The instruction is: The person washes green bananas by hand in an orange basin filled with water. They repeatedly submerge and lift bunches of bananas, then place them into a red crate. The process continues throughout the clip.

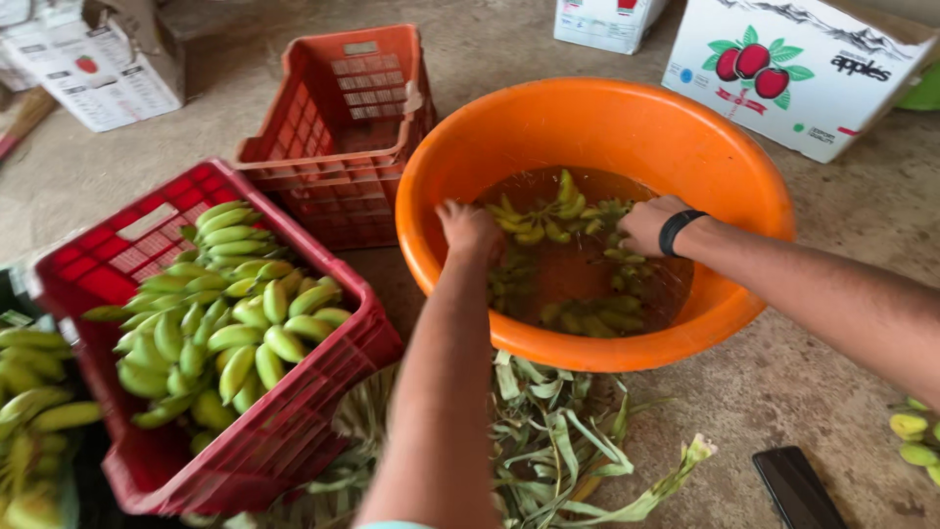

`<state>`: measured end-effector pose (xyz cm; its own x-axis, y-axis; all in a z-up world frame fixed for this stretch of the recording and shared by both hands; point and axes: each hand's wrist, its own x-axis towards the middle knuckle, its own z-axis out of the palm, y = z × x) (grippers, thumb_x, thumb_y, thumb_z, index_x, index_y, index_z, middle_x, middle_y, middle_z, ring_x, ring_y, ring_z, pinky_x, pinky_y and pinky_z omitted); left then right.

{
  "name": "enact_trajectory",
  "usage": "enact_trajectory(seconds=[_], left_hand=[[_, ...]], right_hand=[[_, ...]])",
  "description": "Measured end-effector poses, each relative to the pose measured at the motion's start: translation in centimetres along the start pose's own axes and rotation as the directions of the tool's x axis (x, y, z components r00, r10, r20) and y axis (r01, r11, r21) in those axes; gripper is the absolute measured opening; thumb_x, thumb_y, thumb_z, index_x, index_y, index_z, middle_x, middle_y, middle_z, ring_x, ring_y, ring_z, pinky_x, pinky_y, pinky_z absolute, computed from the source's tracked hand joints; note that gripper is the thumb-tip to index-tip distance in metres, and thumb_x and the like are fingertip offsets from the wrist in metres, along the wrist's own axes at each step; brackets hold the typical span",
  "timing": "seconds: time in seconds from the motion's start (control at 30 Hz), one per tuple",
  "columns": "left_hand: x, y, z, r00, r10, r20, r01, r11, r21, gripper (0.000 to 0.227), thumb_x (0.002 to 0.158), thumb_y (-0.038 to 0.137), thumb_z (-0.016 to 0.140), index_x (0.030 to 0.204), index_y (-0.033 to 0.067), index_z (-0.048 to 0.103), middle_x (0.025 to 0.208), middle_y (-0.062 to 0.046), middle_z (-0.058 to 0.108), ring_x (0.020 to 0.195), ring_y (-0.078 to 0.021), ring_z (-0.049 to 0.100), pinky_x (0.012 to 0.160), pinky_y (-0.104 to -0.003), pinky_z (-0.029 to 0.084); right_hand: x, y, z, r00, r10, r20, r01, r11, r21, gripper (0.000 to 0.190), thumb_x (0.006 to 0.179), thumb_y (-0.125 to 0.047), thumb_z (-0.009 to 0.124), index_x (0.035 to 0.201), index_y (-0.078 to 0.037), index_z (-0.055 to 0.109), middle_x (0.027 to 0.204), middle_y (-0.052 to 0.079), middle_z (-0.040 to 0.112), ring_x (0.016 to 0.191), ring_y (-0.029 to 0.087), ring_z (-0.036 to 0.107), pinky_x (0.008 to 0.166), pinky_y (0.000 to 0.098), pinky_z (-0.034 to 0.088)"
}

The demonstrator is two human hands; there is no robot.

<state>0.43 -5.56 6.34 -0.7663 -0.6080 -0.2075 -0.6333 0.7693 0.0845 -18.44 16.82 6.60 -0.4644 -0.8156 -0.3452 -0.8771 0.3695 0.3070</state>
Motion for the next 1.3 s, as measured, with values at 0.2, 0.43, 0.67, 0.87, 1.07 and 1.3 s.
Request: enact_trajectory(seconds=[0.2,0.43,0.67,0.87,1.07,1.3], left_hand=[[3.3,0.1,4.5,0.954,-0.078,0.290,0.113,0.988,-0.104,0.051,0.089,0.048,0.072,0.127,0.0154,0.063,0.114,-0.013,0.073,0.108,-0.0353,0.070,0.085,-0.050,0.057],[4.8,0.9,8.5,0.940,-0.083,0.331,0.135,0.981,-0.138,0.056,0.087,0.052,0.072,0.127,0.0141,0.063,0.117,-0.015,0.072,0.111,-0.0358,0.069,0.088,-0.049,0.056],[4.7,1.5,9.6,0.937,-0.062,0.344,0.124,0.979,-0.159,0.061,0.085,0.055,0.073,0.128,0.0128,0.064,0.120,-0.016,0.071,0.114,-0.0363,0.067,0.091,-0.048,0.055],[4.6,1.1,10.8,0.938,-0.069,0.340,0.132,0.977,-0.165,0.066,0.084,0.059,0.074,0.128,0.0116,0.064,0.122,-0.017,0.070,0.116,-0.0367,0.066,0.094,-0.047,0.054],[5.1,0.5,10.5,0.952,-0.083,0.294,0.150,0.965,-0.213,0.070,0.082,0.062,0.074,0.129,0.0105,0.064,0.125,-0.018,0.069,0.119,-0.0371,0.065,0.097,-0.047,0.053],[5.8,0.1,8.3,0.997,-0.053,0.048,0.071,0.842,-0.535,0.076,0.080,0.066,0.075,0.129,0.0092,0.065,0.128,-0.019,0.067,0.121,-0.0376,0.064,0.100,-0.046,0.052]], right_hand=[[1.8,0.0,-0.5,0.998,-0.043,-0.036,0.044,0.998,0.033,0.042,0.099,-0.044,0.058,0.132,-0.021,0.069,0.117,0.015,0.073,0.104,0.035,0.072,0.090,0.0489,0.059],[7.1,-1.2,-1.7,0.993,-0.066,-0.099,0.068,0.997,0.026,0.040,0.100,-0.037,0.058,0.132,-0.017,0.070,0.120,0.018,0.075,0.107,0.036,0.073,0.092,0.0495,0.059],[16.0,-4.0,-1.7,0.963,-0.111,-0.245,0.162,0.967,0.199,0.065,0.086,-0.028,0.071,0.146,-0.013,0.050,0.142,0.016,0.055,0.127,0.037,0.055,0.103,0.0497,0.046],[20.8,-8.4,3.8,0.896,-0.370,-0.245,0.427,0.870,0.248,0.069,0.082,-0.029,0.074,0.147,-0.018,0.053,0.156,0.016,0.046,0.135,0.038,0.047,0.105,0.0475,0.042],[23.0,-10.1,7.4,0.939,-0.343,0.027,0.333,0.926,0.179,0.053,0.086,-0.012,0.067,0.139,-0.010,0.062,0.134,0.020,0.068,0.124,0.037,0.065,0.102,0.0447,0.054],[16.3,-8.2,4.1,0.994,-0.109,-0.009,0.080,0.663,0.744,0.037,0.098,-0.019,0.062,0.131,-0.002,0.067,0.114,0.020,0.075,0.102,0.037,0.072,0.087,0.0464,0.055]])
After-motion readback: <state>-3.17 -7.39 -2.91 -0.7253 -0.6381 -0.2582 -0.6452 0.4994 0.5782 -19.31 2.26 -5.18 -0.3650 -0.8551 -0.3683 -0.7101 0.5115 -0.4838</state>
